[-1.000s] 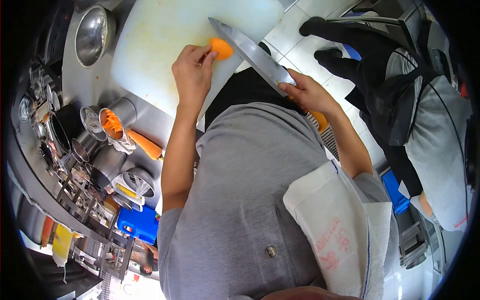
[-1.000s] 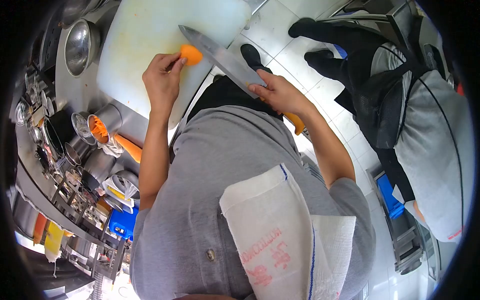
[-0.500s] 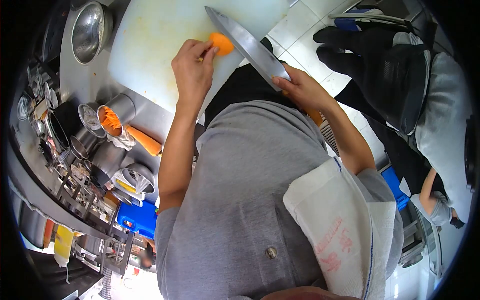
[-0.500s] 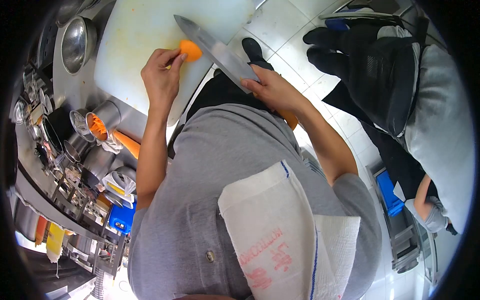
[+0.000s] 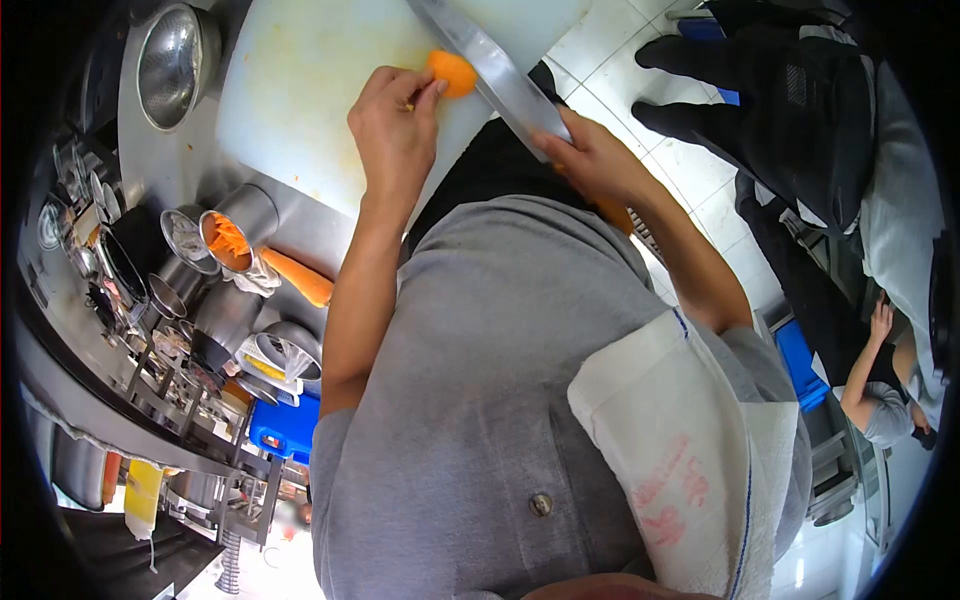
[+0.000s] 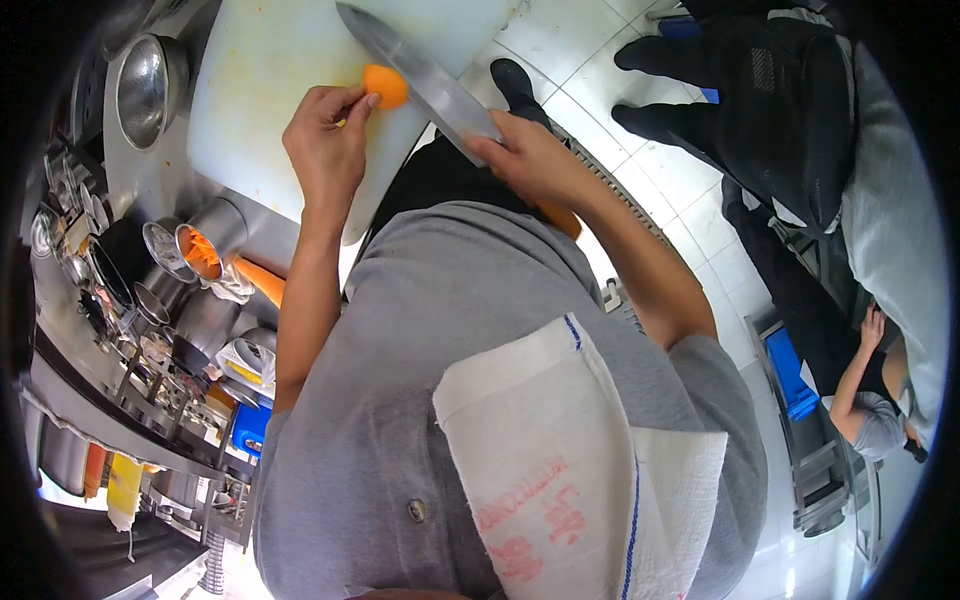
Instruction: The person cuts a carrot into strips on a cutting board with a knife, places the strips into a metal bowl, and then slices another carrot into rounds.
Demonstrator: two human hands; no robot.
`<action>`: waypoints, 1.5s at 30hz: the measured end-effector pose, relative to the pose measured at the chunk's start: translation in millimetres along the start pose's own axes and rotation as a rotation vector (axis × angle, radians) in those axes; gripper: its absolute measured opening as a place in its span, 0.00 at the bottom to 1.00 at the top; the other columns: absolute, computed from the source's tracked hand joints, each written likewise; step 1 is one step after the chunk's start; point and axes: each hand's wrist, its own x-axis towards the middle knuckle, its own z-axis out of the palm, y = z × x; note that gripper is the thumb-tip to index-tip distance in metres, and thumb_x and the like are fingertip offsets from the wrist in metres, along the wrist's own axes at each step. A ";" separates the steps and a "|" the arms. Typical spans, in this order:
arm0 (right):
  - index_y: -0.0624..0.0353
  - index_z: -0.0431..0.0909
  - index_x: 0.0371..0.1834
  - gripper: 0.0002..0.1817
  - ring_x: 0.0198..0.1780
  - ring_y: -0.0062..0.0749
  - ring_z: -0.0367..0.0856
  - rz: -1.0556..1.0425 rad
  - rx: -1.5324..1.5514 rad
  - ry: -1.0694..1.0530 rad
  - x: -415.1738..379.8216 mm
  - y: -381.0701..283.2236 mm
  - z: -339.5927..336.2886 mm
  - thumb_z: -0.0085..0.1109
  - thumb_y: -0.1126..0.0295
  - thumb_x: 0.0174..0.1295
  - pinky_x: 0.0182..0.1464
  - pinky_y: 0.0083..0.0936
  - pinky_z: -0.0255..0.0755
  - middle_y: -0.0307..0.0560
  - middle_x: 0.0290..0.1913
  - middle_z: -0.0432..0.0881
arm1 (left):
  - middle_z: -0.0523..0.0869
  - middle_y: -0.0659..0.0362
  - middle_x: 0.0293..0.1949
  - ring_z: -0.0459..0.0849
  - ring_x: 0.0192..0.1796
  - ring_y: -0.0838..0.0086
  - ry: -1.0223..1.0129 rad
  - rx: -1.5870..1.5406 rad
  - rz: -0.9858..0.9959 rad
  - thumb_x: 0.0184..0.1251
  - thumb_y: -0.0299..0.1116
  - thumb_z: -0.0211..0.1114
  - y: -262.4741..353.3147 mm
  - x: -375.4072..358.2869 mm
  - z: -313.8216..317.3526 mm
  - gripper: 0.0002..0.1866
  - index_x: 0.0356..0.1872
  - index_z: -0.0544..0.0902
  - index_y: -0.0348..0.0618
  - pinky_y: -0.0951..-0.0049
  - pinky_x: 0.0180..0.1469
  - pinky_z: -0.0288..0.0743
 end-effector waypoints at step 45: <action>0.67 0.67 0.40 0.21 0.13 0.38 0.77 -0.169 -0.149 0.169 4.2 -10.5 48.3 0.52 0.56 0.75 0.15 0.32 0.70 0.51 0.19 0.76 | 0.90 0.51 0.33 0.87 0.30 0.72 0.143 0.045 0.048 0.58 0.30 0.76 -17.8 0.4 6.0 0.10 0.36 0.90 0.33 0.73 0.37 0.80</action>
